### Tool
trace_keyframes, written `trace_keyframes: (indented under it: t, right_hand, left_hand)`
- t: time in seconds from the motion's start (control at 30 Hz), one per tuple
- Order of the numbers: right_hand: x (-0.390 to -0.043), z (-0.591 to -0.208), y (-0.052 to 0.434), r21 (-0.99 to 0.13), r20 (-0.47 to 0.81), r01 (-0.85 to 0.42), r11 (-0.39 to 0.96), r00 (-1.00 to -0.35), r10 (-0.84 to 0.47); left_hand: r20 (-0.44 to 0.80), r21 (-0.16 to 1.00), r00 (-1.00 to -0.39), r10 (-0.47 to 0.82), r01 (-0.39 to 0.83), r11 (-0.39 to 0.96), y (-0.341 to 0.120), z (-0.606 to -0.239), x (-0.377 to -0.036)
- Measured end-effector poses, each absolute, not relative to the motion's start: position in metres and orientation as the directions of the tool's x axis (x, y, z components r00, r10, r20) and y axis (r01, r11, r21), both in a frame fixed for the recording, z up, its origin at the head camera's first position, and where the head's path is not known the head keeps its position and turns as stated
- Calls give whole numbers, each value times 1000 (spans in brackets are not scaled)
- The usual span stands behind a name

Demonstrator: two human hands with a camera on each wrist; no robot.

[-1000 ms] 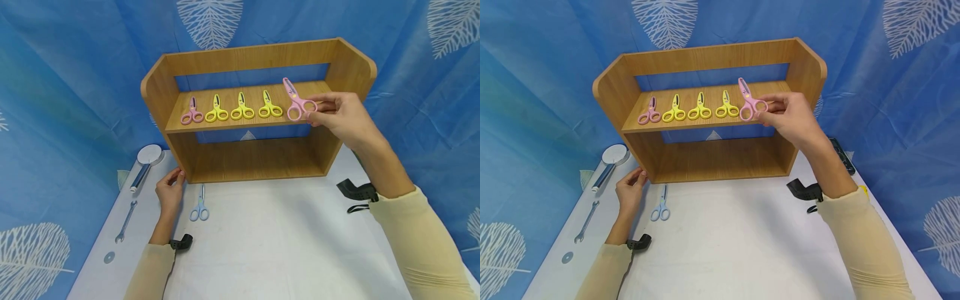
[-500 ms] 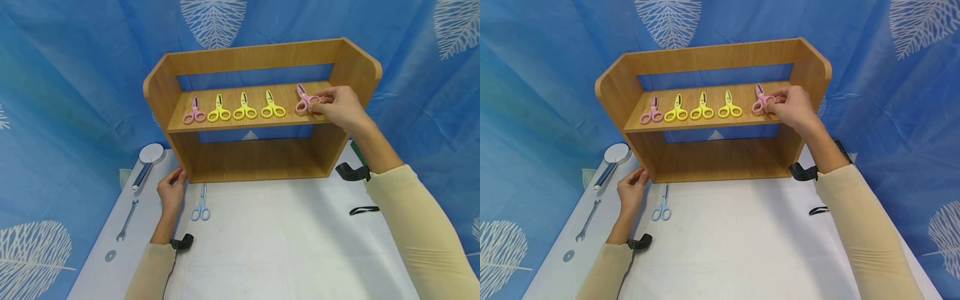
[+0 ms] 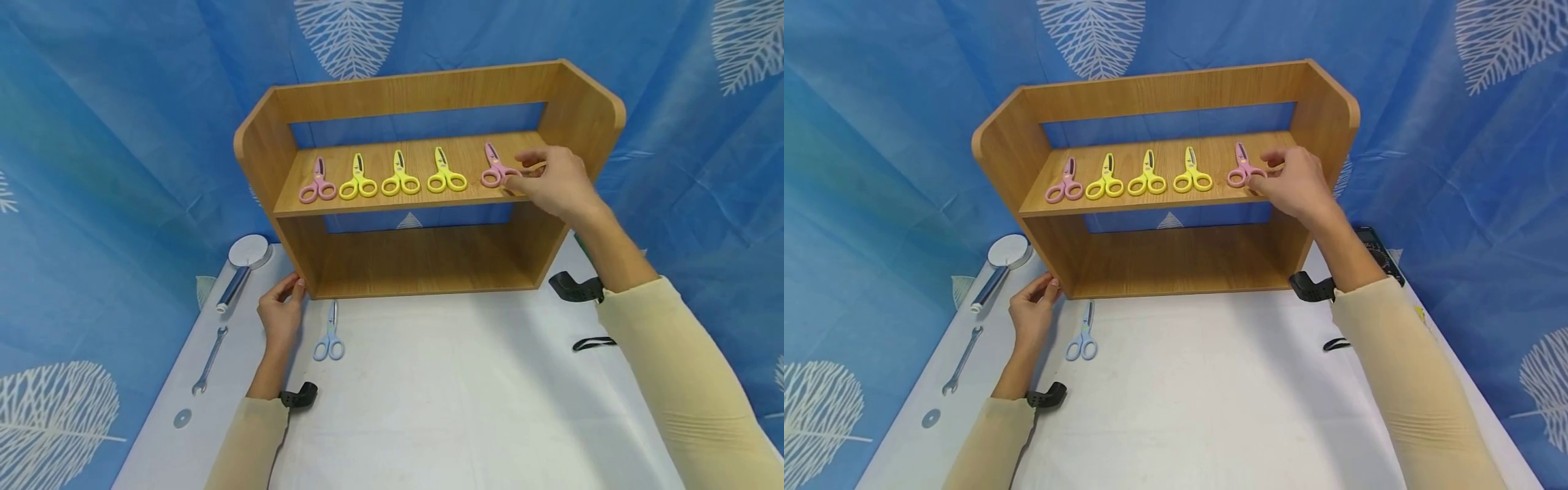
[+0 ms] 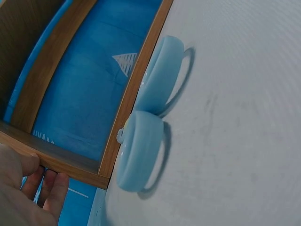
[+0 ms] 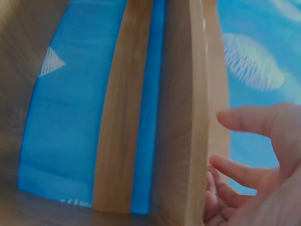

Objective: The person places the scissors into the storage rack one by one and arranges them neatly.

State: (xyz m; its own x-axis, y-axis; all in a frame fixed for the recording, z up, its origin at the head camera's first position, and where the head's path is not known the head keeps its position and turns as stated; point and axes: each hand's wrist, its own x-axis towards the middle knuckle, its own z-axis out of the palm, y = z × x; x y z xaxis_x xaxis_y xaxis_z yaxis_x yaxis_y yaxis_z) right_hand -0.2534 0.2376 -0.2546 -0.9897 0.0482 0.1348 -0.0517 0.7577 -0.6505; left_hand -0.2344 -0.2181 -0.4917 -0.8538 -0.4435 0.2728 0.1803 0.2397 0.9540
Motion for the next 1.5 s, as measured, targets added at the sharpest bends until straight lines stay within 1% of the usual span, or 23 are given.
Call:
trace_keyframes:
  t: [0.07, 0.13, 0.17, 0.23, 0.37, 0.47, 0.7, 0.87, 1.03, 1.17, 1.3, 1.5]
  right_hand:
    - [-240, -259, 232, -653, 231, -109, 750, -971, 59]
    - [-223, -265, 223, -648, 311, -178, 741, -950, 43]
    - [-214, -269, 218, -649, 332, -212, 730, -943, 22]
    - [-200, -278, 207, -655, 337, -271, 705, -940, -47]
    - [-185, -307, 181, -704, 259, -328, 630, -944, -202]
    - [-182, -335, 159, -760, 191, -319, 566, -942, -275]
    - [-176, -400, 100, -874, 111, -264, 407, -926, -362]
    - [-172, -435, 57, -908, 67, -226, 352, -909, -411]
    - [-171, -461, 24, -905, 32, -214, 367, -896, -443]
    - [-173, -475, 5, -891, -8, -199, 408, -892, -452]
    - [-175, -483, -9, -869, -39, -198, 453, -886, -461]
    - [-179, -490, -24, -804, -37, -238, 545, -894, -447]
  left_hand:
    - [269, 953, -855, -443, 171, 248, -218, -492, -235]
    - [272, 952, -855, -441, 172, 255, -218, -492, -235]
    - [277, 950, -855, -438, 175, 260, -218, -491, -235]
    - [288, 947, -854, -433, 186, 262, -219, -490, -235]
    - [302, 944, -851, -430, 203, 261, -220, -488, -236]
    - [300, 944, -850, -433, 201, 260, -220, -488, -236]
    - [303, 941, -848, -435, 193, 279, -219, -489, -237]
    - [300, 940, -848, -436, 186, 286, -219, -490, -238]
    - [300, 941, -848, -437, 187, 282, -219, -488, -237]
    - [298, 942, -849, -437, 189, 276, -220, -488, -237]
    - [286, 941, -855, -433, 164, 297, -220, -489, -235]
    - [286, 940, -856, -431, 164, 300, -220, -490, -233]
